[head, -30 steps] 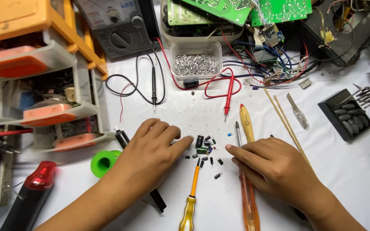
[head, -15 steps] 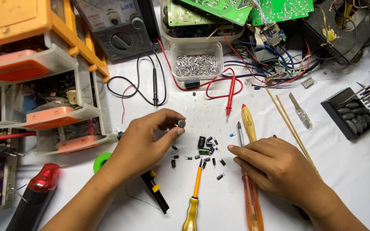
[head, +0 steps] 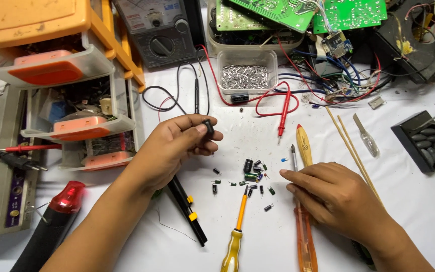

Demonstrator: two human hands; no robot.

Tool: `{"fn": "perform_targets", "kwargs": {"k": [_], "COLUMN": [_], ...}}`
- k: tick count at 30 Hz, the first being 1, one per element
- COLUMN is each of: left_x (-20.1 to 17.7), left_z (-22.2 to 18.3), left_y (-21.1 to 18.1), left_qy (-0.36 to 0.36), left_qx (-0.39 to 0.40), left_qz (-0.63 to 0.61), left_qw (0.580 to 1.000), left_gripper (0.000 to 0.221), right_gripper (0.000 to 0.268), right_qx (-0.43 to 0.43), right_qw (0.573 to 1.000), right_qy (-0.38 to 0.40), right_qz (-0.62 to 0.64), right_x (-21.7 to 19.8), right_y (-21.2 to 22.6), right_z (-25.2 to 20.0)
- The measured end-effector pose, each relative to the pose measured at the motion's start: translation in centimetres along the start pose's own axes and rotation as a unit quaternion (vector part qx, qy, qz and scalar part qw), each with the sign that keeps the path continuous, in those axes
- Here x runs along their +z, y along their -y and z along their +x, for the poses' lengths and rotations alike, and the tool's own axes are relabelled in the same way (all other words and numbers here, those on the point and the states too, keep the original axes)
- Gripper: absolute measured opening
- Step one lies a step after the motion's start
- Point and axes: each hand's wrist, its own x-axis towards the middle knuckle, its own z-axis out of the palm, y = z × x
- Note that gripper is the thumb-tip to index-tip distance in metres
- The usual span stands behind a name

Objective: Removing electronic components with pliers and cleaning a circuit board with a brush.

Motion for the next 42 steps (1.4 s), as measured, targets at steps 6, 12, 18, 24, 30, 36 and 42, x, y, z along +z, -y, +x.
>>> {"fn": "perform_targets", "kwargs": {"k": [6,12,18,24,30,36,42], "left_x": [-0.4,-0.2,0.0,1.3,1.5,1.7,4.0], "left_z": [0.1,-0.3,-0.1,-0.9,-0.6,-0.6,-1.3], "left_y": [0.0,-0.5,-0.2,-0.7,1.4,2.3,3.3], "left_qy": [0.014,0.02,0.015,-0.014,0.031,0.027,-0.055], "left_qx": [-0.007,-0.004,0.018,0.056,0.242,0.301,0.404], "left_qz": [-0.1,-0.111,-0.054,0.249,0.52,0.598,0.648], "left_qw": [0.995,0.994,0.998,0.967,0.819,0.743,0.643], "left_gripper": [0.037,0.042,0.032,0.015,0.011,0.018,0.012], "right_gripper": [0.024,0.025,0.026,0.026,0.023,0.022,0.015], "right_qx": [0.003,0.006,0.002,-0.005,-0.008,-0.011,0.088], "right_qw": [1.0,1.0,1.0,1.0,1.0,1.0,0.995], "right_qy": [0.001,0.009,0.01,0.014,-0.001,-0.006,-0.034], "right_qz": [-0.006,-0.008,-0.006,-0.01,-0.004,0.007,0.013], "right_x": [0.2,0.2,0.2,0.0,0.0,0.1,-1.1], "right_y": [-0.1,-0.1,-0.1,0.0,0.0,-0.1,1.3], "right_z": [-0.1,-0.1,-0.1,0.0,0.0,-0.3,0.4]}}
